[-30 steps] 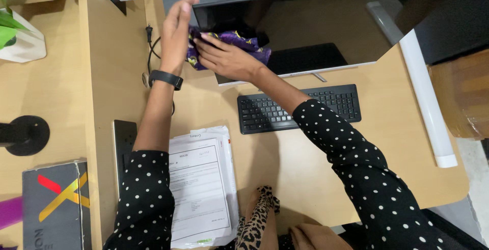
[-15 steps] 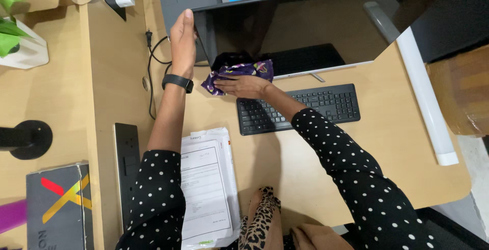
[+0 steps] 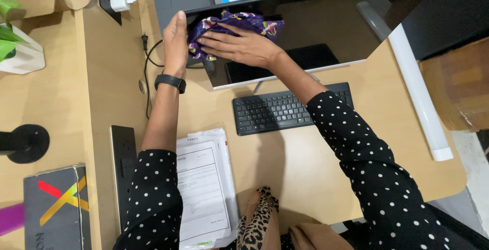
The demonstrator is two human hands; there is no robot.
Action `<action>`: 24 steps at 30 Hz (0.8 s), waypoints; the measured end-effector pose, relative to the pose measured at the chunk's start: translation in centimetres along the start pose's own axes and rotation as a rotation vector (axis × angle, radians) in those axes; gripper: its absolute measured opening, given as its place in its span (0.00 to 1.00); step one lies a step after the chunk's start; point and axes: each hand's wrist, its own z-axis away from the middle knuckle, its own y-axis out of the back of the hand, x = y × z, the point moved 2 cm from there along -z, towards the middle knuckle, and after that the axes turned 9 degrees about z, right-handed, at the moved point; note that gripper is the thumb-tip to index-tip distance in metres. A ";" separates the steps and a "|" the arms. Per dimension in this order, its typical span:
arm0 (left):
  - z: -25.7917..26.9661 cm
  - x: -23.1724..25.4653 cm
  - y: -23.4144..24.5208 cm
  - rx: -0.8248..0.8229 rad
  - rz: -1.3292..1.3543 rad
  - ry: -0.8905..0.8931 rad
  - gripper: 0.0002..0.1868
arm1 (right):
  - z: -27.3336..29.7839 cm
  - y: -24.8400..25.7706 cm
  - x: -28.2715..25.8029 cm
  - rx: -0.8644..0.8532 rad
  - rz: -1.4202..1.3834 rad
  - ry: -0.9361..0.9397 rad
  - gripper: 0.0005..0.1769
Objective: The person wipes a keyboard, a monitor screen, and an office chair using a cloth.
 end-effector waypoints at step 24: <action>0.4 -1.1 0.0 0.056 0.084 0.025 0.21 | 30.3 -6.6 5.9 0.021 0.064 -1.485 0.53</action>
